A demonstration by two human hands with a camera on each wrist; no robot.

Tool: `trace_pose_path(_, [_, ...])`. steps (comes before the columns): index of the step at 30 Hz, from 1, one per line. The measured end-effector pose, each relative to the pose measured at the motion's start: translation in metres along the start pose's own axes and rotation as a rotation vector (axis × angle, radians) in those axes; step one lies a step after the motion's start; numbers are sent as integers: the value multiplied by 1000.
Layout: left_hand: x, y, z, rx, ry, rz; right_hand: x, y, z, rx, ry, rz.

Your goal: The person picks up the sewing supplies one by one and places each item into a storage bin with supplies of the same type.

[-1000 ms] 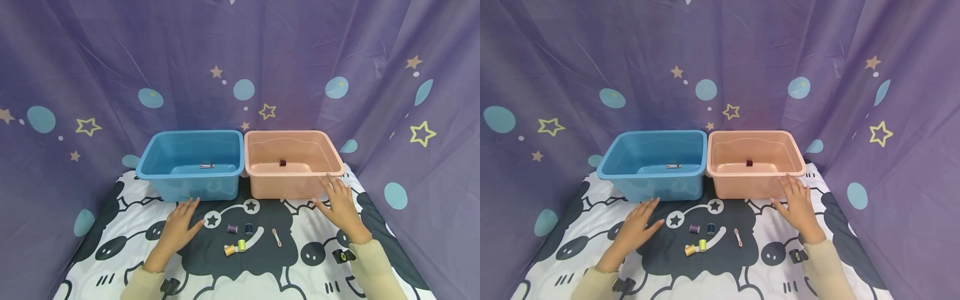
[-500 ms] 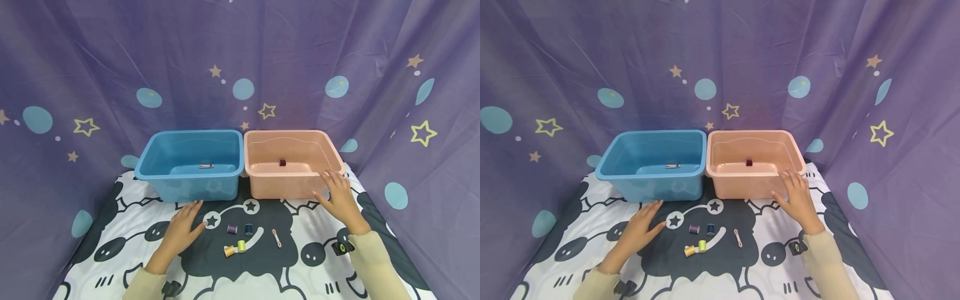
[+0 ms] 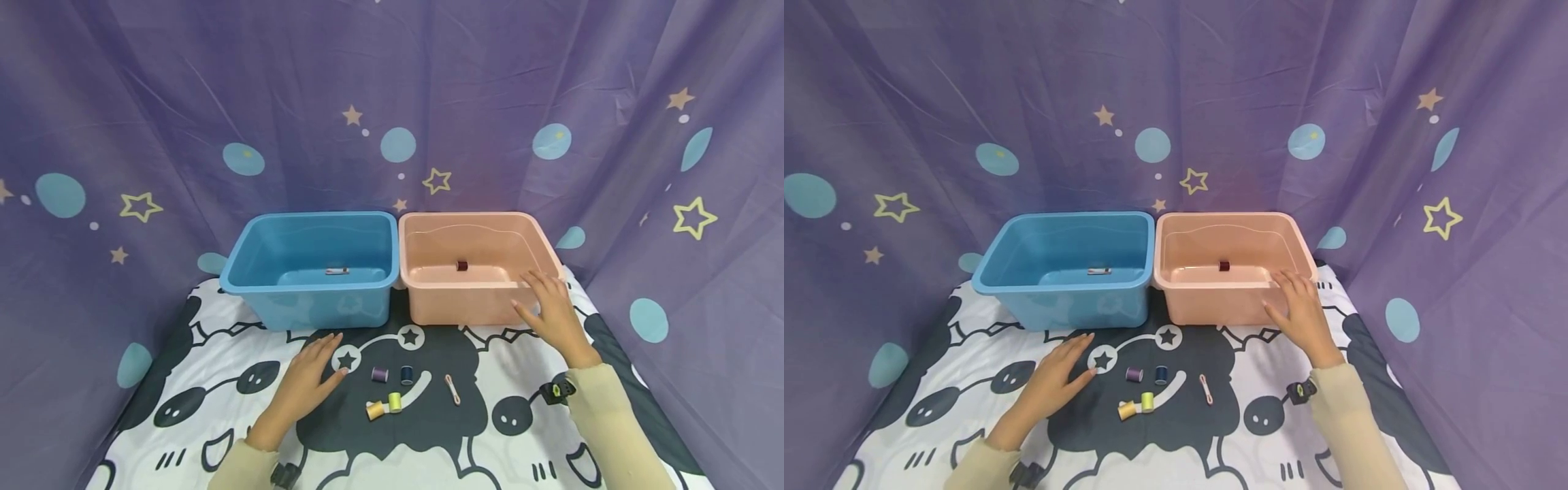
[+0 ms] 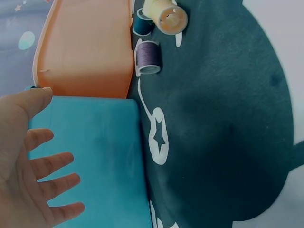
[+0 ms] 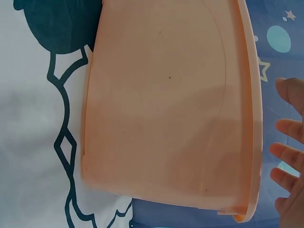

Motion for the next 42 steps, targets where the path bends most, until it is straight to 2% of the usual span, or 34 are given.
trace_pose_path(10, [2,-3,1,9,-39,14,9,3,-9,14,-5,-78])
trace_pose_path(18, [6,-4,0,0,-60,42,14,4,-18,-15,-8,-130])
trace_pose_path(28, [11,-11,-4,-86,-36,77,18,2,-25,-65,-26,-168])
trace_pose_path(36, [14,-19,-6,-90,-38,124,22,-1,-26,-134,-100,-202])
trace_pose_path(42, [17,-25,-7,-74,-80,120,28,-2,-26,-148,-133,-218])
Point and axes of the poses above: each hand's wrist, its own z-axis away from the middle knuckle, its own y-axis out of the back of the hand, x = y × z, the point moved 6 cm from there along -z, towards the middle knuckle, and after that the axes turned 1 degree about z, right-handed, at the moved point
